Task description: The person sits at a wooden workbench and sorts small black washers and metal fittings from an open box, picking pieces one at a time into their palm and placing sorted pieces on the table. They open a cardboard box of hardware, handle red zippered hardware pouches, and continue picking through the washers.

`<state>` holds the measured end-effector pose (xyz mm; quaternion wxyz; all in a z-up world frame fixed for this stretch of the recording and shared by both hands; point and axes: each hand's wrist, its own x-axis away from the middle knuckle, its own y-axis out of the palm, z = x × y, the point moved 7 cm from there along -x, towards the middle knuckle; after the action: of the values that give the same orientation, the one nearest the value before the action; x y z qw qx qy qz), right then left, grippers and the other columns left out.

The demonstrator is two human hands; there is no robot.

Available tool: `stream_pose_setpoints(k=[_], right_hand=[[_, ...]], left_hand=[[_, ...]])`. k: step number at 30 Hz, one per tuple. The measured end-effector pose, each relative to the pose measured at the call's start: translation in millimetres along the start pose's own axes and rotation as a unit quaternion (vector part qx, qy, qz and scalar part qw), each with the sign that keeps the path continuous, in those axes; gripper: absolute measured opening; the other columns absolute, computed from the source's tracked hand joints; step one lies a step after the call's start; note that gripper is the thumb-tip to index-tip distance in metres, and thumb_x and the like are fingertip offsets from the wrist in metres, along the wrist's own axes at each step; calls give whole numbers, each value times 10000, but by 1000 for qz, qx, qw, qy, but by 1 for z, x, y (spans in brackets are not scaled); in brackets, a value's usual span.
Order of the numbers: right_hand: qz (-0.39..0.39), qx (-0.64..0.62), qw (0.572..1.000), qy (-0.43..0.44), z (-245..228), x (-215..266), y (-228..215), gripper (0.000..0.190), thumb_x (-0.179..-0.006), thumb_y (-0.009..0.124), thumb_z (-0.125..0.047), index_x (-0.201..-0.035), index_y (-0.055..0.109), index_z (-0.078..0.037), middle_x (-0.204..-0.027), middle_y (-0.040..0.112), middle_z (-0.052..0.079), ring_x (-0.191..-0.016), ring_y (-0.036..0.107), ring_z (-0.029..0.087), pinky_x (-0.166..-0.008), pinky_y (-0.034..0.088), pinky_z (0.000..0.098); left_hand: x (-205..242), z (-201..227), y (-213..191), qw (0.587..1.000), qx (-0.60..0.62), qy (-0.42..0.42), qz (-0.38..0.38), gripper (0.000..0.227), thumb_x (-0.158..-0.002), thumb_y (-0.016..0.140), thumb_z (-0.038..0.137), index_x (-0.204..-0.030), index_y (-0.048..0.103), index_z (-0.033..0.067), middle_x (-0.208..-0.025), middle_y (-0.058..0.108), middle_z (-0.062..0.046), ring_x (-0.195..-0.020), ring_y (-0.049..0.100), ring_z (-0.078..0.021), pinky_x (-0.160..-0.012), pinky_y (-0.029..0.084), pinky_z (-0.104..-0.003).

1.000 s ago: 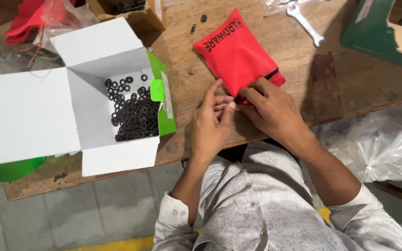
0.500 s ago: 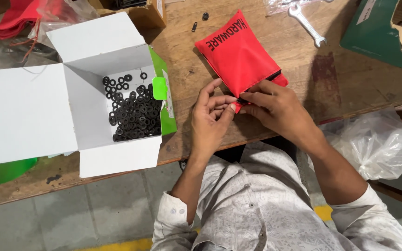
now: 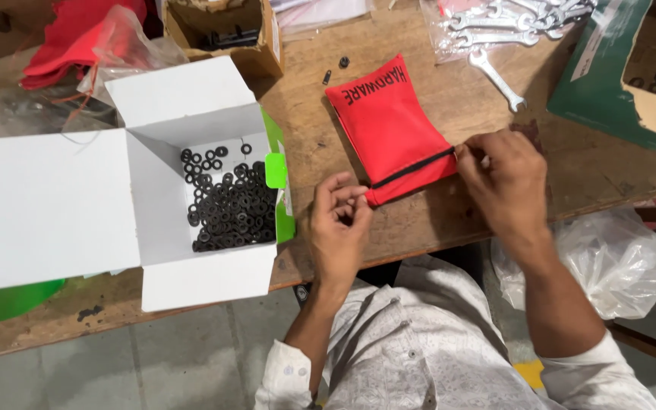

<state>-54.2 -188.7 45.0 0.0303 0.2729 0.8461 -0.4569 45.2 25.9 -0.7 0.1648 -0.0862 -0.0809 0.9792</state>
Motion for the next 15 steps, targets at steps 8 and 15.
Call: stream_pose_setpoints(k=[8,15], right_hand=[[36,130,971,-199,-76,-26,0,434,-715,738,-19,-1144,674,-32,-1186,693,177,-1016,641,357,-784,563,439],[148,167,953,-205,-86,-108,-58,61,-869,713,59,-929,721,50,-682,603,173,-581,600,328,-547,462,451]], left_hand=[[1,-31,21,934,334,-87,-93,408,-969,689,-43,-1345,534,-10,-1130,698,-102,-978,654,-120,-863,554,-244],[-10,-26,6,911,396,-102,-54,341,-1001,710,79,-1301,571,-6,-1185,686,-96,-996,638,-115,-923,551,-260]])
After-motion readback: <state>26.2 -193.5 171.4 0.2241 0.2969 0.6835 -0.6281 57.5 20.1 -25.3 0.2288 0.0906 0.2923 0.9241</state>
